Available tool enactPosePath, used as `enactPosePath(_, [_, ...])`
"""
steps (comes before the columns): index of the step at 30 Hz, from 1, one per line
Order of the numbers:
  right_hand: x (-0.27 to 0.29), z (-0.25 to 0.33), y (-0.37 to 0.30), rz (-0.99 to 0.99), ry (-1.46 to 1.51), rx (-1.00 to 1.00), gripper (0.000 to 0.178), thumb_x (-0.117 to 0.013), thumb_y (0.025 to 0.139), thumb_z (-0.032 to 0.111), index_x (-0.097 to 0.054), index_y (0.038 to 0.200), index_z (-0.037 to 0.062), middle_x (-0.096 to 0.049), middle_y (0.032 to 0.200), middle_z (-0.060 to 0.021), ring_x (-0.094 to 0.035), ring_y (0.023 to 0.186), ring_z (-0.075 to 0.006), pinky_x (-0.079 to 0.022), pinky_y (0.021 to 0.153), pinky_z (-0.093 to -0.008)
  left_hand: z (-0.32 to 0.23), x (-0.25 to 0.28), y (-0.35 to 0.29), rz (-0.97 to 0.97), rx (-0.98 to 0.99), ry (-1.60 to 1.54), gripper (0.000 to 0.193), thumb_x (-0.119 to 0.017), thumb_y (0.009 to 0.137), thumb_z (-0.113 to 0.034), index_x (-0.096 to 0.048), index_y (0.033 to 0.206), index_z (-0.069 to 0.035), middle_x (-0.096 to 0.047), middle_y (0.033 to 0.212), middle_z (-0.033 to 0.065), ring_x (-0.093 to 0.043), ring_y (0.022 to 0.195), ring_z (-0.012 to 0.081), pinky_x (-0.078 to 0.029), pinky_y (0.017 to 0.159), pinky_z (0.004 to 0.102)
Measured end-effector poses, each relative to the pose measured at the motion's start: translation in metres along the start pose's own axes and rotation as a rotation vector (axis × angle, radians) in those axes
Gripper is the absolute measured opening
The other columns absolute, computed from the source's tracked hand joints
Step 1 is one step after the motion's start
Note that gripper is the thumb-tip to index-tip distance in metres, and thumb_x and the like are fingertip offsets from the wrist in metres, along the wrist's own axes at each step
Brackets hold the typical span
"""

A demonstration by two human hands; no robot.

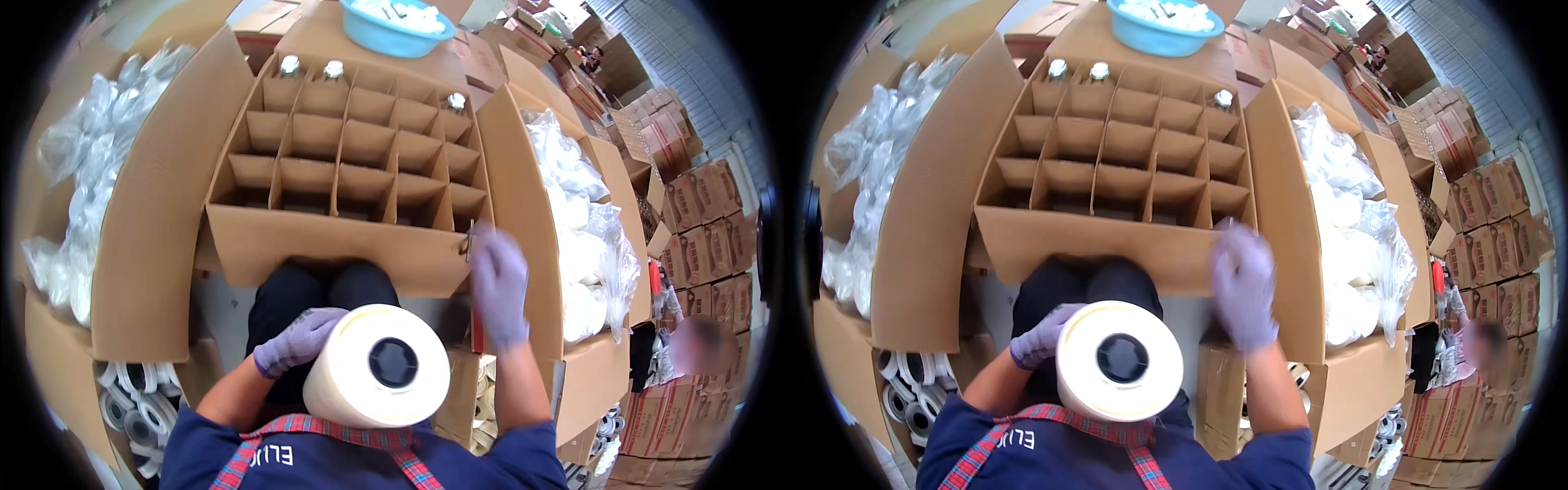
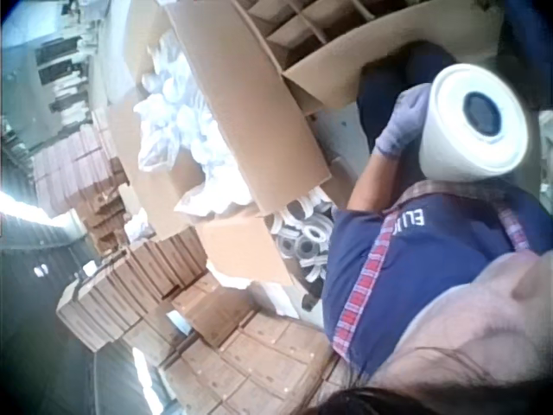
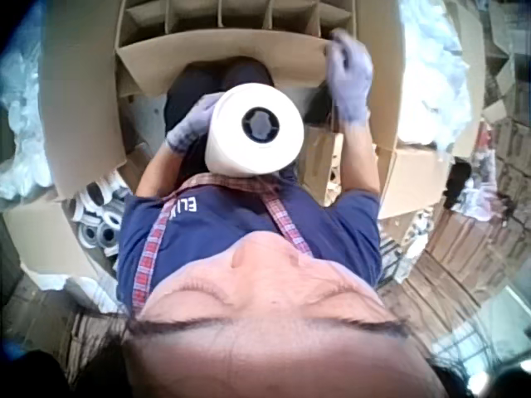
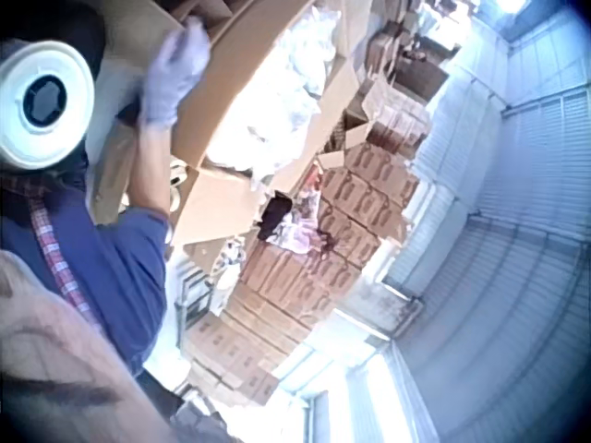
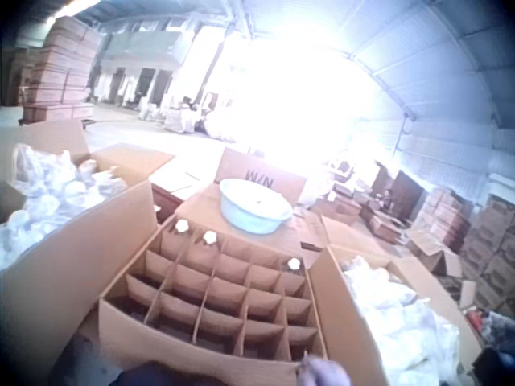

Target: The person assembles white plastic containers by inserting a black rubber seal into the lid, screwing the lid onto the container body, and placing the finished unit into a plastic bag. The person repeats this process for multiple containers in a warehouse setting.

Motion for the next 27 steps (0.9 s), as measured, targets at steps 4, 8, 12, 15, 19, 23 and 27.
enactPosePath(4, [-0.047,-0.22,-0.011,0.334,-0.638,-0.635,0.076,-0.041,0.098,0.065,-0.058,0.131,-0.0005,-0.061,0.126,-0.0327,-0.06,0.121,-0.0416,-0.048,0.101,-0.0499,-0.074,-0.036,-0.038,-0.253,-0.261,0.581,0.013,-0.067,0.09,-0.014,-0.067,0.088,-0.002,-0.063,0.076,0.013,-0.064,0.068,0.0308,-0.05,0.062,0.039])
enactPosePath(8, [-0.07,-0.21,-0.005,0.411,-0.226,-0.856,0.051,-0.05,0.098,0.047,-0.072,0.103,0.0012,-0.072,0.107,-0.0222,-0.068,0.106,-0.0375,-0.052,0.092,-0.0474,-0.087,-0.043,-0.06,-0.228,-0.273,0.692,0.025,-0.075,0.085,-0.021,-0.07,0.1,-0.002,-0.065,0.098,0.0163,-0.065,0.082,0.0315,-0.053,0.071,0.0378])
enactPosePath(12, [0.015,-0.084,-0.001,-0.087,0.038,-0.215,0.023,-0.058,0.098,0.017,-0.068,0.102,-0.0024,-0.071,0.098,-0.0183,-0.069,0.096,-0.032,-0.054,0.082,-0.0381,-0.055,-0.026,-0.05,0.002,-0.063,0.186,0.029,-0.077,0.082,-0.022,-0.067,0.097,0.001,-0.063,0.125,0.021,-0.064,0.11,0.0272,-0.051,0.095,0.0362])
enactPosePath(15, [0.036,0.093,-0.061,0.225,0.059,0.601,0.029,-0.068,0.079,0.005,-0.069,0.108,0.003,-0.067,0.1,-0.0128,-0.067,0.097,-0.0288,-0.055,0.086,-0.0395,-0.023,-0.015,-0.041,0.244,0.119,-0.214,0.031,-0.085,0.074,-0.017,-0.062,0.084,0.001,-0.063,0.133,0.0231,-0.063,0.107,0.0207,-0.049,0.094,0.0344])
enactPosePath(19, [0.042,0.169,-0.134,0.438,-0.088,0.94,0.036,-0.07,0.077,0.016,-0.069,0.111,0.0057,-0.06,0.102,-0.0082,-0.065,0.103,-0.0271,-0.056,0.095,-0.0435,-0.02,-0.029,-0.028,0.485,0.191,-0.346,0.037,-0.093,0.065,-0.02,-0.062,0.073,-0.001,-0.064,0.13,0.0273,-0.063,0.107,0.0211,-0.05,0.093,0.0346])
enactPosePath(23, [0.044,0.189,-0.149,0.392,-0.21,0.965,0.03,-0.07,0.076,0.017,-0.069,0.103,0.0045,-0.06,0.1,-0.0077,-0.064,0.104,-0.0252,-0.058,0.092,-0.0417,-0.017,-0.032,-0.022,0.504,0.197,-0.316,0.037,-0.093,0.065,-0.021,-0.063,0.072,-0.001,-0.065,0.129,0.027,-0.064,0.105,0.0214,-0.05,0.093,0.0349])
enactPosePath(27, [0.036,0.189,-0.156,0.472,-0.199,0.905,0.028,-0.075,0.072,0.012,-0.07,0.098,0.0058,-0.055,0.088,-0.0055,-0.066,0.094,-0.0232,-0.062,0.085,-0.0407,-0.028,-0.036,-0.034,0.423,0.176,-0.242,0.042,-0.094,0.066,-0.025,-0.059,0.072,-0.001,-0.067,0.125,0.0242,-0.065,0.105,0.0203,-0.051,0.091,0.0326])
Point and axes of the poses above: each hand's wrist, its own y-axis towards the middle knuckle, its own x-axis out of the back of the hand, z = x × y, the point moved 9 cm from there along y, towards the middle knuckle
